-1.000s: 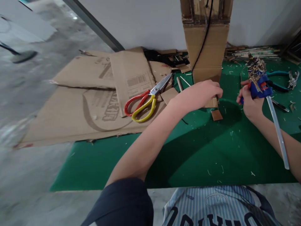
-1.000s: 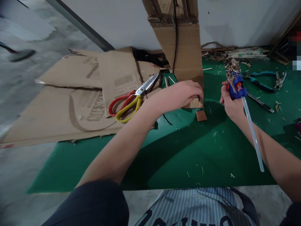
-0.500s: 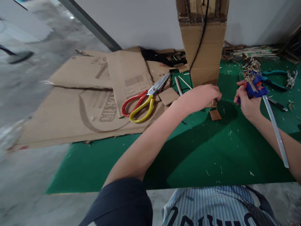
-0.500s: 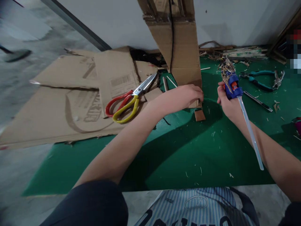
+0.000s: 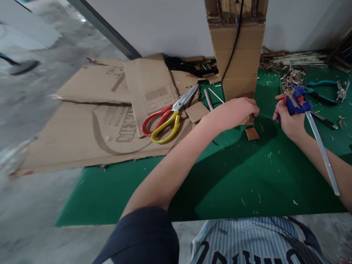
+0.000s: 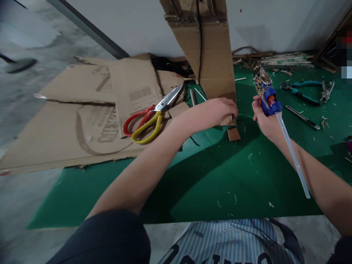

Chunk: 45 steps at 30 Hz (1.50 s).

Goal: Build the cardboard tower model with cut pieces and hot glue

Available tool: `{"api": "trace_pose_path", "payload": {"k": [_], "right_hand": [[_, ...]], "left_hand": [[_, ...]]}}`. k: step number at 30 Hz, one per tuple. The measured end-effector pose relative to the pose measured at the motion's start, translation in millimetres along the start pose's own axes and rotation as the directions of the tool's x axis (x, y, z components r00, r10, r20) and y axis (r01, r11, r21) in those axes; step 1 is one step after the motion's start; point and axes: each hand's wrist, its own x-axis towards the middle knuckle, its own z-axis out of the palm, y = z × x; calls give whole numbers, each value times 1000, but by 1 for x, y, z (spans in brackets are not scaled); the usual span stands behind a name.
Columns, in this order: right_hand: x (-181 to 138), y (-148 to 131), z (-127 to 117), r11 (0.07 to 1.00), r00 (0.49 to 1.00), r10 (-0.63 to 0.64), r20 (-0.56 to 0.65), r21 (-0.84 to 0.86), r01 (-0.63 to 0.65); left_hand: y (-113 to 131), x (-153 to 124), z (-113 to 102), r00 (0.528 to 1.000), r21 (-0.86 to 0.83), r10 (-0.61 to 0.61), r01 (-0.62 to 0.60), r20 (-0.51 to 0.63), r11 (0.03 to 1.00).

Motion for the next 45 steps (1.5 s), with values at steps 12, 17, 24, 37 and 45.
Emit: {"api": "trace_pose_path", "payload": {"k": [12, 17, 24, 37, 45], "right_hand": [[5, 4, -2, 998, 997, 61, -45, 35, -60], [5, 7, -3, 999, 999, 51, -20, 0, -51], [6, 7, -2, 998, 998, 57, -29, 9, -57], [6, 1, 0, 993, 992, 114, -52, 36, -112], [5, 1, -1, 995, 993, 101, -54, 16, -100]], "left_hand": [[0, 1, 5, 1000, 3, 18, -18, -10, 1000], [-1, 0, 5, 1000, 19, 14, -14, -15, 1000], [8, -2, -3, 999, 71, -14, 12, 30, 997], [15, -2, -1, 1000, 109, -13, 11, 18, 994], [15, -3, 1, 1000, 97, -20, 19, 5, 995]]}}
